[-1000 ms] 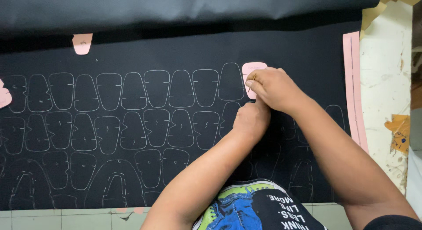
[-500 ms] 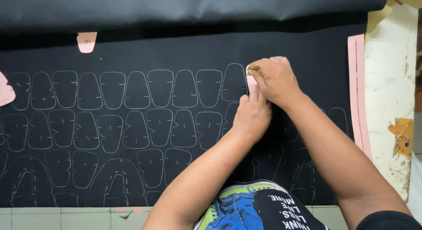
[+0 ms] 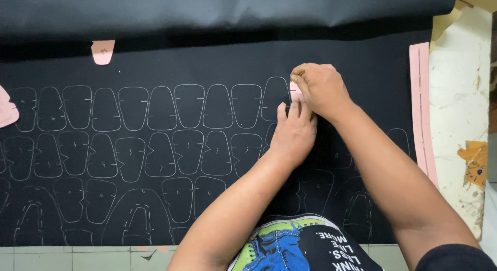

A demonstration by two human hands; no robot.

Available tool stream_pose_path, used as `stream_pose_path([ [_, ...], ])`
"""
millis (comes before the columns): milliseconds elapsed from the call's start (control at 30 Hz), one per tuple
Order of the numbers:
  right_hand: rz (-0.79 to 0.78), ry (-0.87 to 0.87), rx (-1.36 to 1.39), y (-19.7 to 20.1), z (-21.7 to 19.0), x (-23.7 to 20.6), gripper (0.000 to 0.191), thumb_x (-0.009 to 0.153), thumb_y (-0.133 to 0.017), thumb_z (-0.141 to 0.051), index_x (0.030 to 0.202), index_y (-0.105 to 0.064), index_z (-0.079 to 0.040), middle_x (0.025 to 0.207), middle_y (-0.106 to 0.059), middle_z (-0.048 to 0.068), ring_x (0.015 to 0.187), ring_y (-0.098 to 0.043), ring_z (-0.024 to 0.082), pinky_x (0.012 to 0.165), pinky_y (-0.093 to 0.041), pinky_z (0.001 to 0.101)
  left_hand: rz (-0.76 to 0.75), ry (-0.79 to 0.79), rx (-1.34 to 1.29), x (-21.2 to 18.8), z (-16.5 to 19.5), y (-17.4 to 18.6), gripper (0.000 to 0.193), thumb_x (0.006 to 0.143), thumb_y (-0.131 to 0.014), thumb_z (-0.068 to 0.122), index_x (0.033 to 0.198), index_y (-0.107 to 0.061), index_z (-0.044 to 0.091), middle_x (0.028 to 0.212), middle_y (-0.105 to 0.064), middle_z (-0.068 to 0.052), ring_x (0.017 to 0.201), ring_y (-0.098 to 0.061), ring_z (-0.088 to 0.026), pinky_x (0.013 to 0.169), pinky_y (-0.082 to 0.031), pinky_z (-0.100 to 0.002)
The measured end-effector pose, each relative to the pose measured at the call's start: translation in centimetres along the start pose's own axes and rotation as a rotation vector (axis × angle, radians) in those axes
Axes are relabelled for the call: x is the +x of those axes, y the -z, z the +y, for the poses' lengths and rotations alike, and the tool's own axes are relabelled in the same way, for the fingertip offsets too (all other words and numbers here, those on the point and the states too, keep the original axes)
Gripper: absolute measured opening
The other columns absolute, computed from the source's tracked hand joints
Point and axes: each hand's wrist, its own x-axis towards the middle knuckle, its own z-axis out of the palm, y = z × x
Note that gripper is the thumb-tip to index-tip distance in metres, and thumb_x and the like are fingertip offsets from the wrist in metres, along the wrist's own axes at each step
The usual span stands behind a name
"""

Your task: The person places pink paper shoe-pattern templates onto a large sheet of black material and traces around each template with a marking pen, repositioning the templates one at a time across the sheet to mark successive pattern outlines.

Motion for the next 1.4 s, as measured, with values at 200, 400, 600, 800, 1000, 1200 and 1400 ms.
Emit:
stream_pose_path([
  [200,0.049,0.012,-0.035,0.6,2.0,0.3,0.014,0.099,-0.067,-0.017,0.100,-0.076,-0.006,0.097,-0.074,0.013,0.088,-0.071,0.035,0.077,-0.056,0.0431,0.033,-0.011,0.090,0.3,-0.7,0.9,0.032,0.092,-0.058,0.020,0.120,-0.069,0.006,0.134,-0.060,-0.013,0.129,-0.055,-0.028,0.107,-0.038,-0.056],
  [400,0.052,-0.034,-0.117,2.3,3.7,-2.0,0.017,0.103,-0.065,-0.019,0.101,-0.076,-0.006,0.099,-0.074,0.012,0.092,-0.070,0.035,0.080,-0.054,0.0442,0.014,0.000,-0.032,0.6,-1.5,2.1,0.031,0.086,-0.059,0.016,0.116,-0.066,0.007,0.129,-0.060,-0.008,0.126,-0.055,-0.023,0.104,-0.037,-0.058],
  [600,0.064,-0.031,-0.105,2.8,3.9,-4.7,0.016,0.103,-0.065,-0.018,0.103,-0.075,-0.006,0.102,-0.075,0.011,0.096,-0.070,0.033,0.085,-0.054,0.0420,-0.019,0.012,-0.122,1.1,-2.2,2.9,0.022,0.090,-0.058,0.011,0.111,-0.066,0.012,0.121,-0.060,-0.002,0.121,-0.056,-0.019,0.103,-0.038,-0.057],
  [800,0.065,-0.051,-0.053,2.4,3.4,-5.3,0.015,0.102,-0.066,-0.017,0.104,-0.075,-0.006,0.103,-0.075,0.011,0.096,-0.070,0.032,0.084,-0.054,0.0408,-0.011,0.016,-0.184,1.4,-2.9,2.8,0.024,0.089,-0.057,0.010,0.109,-0.067,0.014,0.118,-0.060,0.001,0.117,-0.057,-0.017,0.100,-0.037,-0.056],
  [1000,0.054,-0.094,-0.031,2.2,3.1,-5.1,0.017,0.104,-0.064,-0.019,0.105,-0.075,-0.006,0.103,-0.075,0.010,0.094,-0.071,0.030,0.083,-0.055,0.0399,-0.034,0.037,-0.260,1.6,-3.7,2.3,0.024,0.088,-0.056,0.006,0.104,-0.069,0.019,0.117,-0.063,0.005,0.116,-0.060,-0.014,0.101,-0.037,-0.053],
  [1200,0.100,-0.115,-0.053,2.1,3.1,-6.1,0.017,0.103,-0.064,-0.019,0.105,-0.075,-0.006,0.101,-0.074,0.010,0.094,-0.070,0.031,0.083,-0.054,0.0406,0.048,0.050,-0.347,1.6,-4.4,2.0,0.015,0.091,-0.057,0.006,0.099,-0.066,0.015,0.118,-0.065,0.006,0.116,-0.062,-0.014,0.102,-0.036,-0.052],
  [1400,0.050,-0.064,-0.067,2.0,1.9,-8.3,0.014,0.100,-0.066,-0.018,0.104,-0.074,-0.007,0.100,-0.073,0.009,0.095,-0.068,0.031,0.085,-0.053,0.0411,0.029,0.084,-0.411,1.8,-5.0,2.3,0.008,0.089,-0.061,0.005,0.091,-0.064,0.012,0.123,-0.065,0.000,0.108,-0.064,-0.019,0.100,-0.037,-0.049],
])
